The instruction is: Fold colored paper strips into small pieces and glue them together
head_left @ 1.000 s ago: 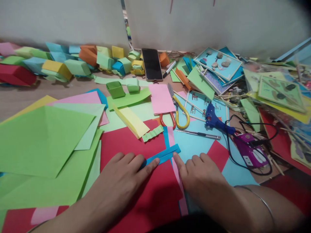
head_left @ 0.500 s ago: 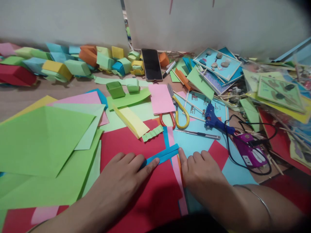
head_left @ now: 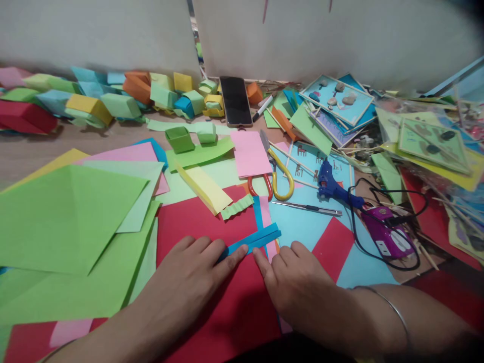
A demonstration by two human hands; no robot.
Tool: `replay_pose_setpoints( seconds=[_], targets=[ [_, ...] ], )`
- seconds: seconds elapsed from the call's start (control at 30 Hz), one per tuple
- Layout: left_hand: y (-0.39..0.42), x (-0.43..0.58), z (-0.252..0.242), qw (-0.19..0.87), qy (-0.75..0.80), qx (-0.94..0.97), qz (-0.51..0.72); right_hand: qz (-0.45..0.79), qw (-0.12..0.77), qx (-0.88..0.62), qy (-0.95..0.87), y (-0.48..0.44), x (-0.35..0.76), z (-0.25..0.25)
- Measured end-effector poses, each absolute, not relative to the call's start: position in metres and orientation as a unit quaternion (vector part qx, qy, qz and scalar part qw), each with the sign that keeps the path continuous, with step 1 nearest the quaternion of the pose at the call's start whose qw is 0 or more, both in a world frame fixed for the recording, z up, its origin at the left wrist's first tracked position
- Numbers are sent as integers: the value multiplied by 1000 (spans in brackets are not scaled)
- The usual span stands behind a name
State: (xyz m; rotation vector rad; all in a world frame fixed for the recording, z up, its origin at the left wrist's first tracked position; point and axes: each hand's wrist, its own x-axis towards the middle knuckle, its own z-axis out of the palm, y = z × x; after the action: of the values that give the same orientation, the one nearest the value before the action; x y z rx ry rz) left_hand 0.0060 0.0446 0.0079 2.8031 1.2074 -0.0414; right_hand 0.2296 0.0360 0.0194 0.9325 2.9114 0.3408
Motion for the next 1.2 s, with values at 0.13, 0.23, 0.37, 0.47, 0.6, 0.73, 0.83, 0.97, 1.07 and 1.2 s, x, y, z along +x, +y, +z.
replay_pose_setpoints(
  seconds=[0.13,0.23,0.37,0.47,0.6,0.73,0.83,0.97,1.07,1.2],
  targets=[
    [42,8,7,25,395,918,10,109,6,304,946,39,229,18],
    [35,8,5,-7,422,906,36,124,-11,307,943,41,230,17],
    [27,5,7,-13,478,876,61,173,-25,335,926,44,232,17],
    [28,1,10,5,478,876,63,172,-43,345,922,48,232,17],
    [31,-1,5,24,485,871,78,147,-71,339,927,52,230,16],
    [32,0,1,57,494,862,99,138,-60,335,930,53,227,15],
    [32,2,2,101,504,852,98,123,-55,334,933,52,226,14],
    [37,4,2,132,522,835,112,141,-61,312,938,52,223,12],
    [41,5,1,128,528,832,113,144,-58,302,941,51,221,8],
    [43,8,2,118,530,836,84,110,-51,294,948,48,220,5]
  ],
)
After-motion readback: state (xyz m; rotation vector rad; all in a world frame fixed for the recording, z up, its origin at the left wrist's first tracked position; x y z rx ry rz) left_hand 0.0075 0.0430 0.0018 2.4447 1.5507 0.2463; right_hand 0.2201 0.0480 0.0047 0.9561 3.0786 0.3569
